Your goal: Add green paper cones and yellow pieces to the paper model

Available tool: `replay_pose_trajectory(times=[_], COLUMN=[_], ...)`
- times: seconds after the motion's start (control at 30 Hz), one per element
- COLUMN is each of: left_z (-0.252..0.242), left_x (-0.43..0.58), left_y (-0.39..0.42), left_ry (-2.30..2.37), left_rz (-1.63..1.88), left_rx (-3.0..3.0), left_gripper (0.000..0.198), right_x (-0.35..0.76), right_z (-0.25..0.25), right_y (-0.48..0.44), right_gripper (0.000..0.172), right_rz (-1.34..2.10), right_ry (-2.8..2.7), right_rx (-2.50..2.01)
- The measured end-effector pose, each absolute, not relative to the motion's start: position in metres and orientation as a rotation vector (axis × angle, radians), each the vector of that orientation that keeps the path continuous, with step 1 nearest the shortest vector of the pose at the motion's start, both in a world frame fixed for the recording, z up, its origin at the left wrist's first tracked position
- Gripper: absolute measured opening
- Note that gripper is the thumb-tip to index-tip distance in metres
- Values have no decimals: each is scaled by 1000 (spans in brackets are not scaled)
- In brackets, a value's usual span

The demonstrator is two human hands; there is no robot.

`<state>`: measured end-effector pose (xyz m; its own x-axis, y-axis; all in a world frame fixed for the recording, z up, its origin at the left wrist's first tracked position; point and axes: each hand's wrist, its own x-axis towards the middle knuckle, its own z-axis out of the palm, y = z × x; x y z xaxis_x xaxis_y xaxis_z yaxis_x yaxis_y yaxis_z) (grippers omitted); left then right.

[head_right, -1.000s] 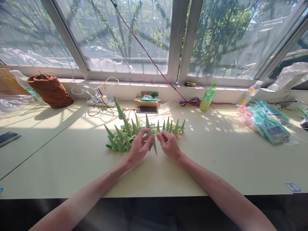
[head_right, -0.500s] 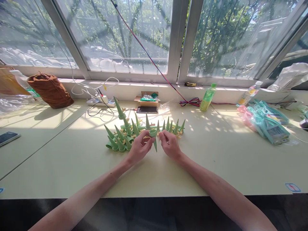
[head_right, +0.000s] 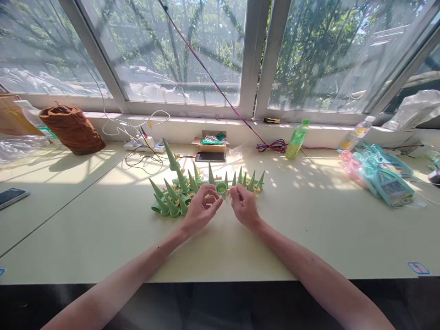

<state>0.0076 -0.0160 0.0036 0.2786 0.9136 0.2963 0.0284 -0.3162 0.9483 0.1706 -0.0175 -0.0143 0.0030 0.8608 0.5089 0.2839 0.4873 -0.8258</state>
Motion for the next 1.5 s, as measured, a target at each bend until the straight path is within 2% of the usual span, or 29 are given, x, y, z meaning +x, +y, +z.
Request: replay_pose_trajectory(times=[0.07, 0.2, 0.3, 0.57, 0.8, 1.17, 1.33, 1.5], left_z=[6, 10, 9, 10, 11, -3, 0, 6], left_x=[6, 3, 2, 0, -2, 1, 2, 2], left_y=[-15, -13, -13, -13, -14, -10, -12, -14], left_ry=[859, 741, 671, 663, 752, 921, 1045, 1013], left_rz=[1124, 930, 848, 829, 894, 1230, 1255, 1027], left_rx=[1489, 1288, 1225, 1279, 1566, 2149, 2067, 1756], left_gripper=[30, 52, 55, 43, 32, 16, 24, 51], right_x=[172, 173, 172, 173, 173, 172, 171, 173], right_z=[-15, -15, -12, -11, -12, -11, -13, -14], right_y=[-17, -18, -20, -18, -17, -17, -18, -17], right_gripper=[39, 35, 35, 32, 33, 35, 32, 30], right_rz=[572, 492, 426, 451, 419, 502, 503, 487], right_ry=[-1538, -1610, -1709, -1714, -1723, -1695, -1598, -1609], right_rx=[-1025, -992, -973, -982, -1001, -1067, -1065, -1033])
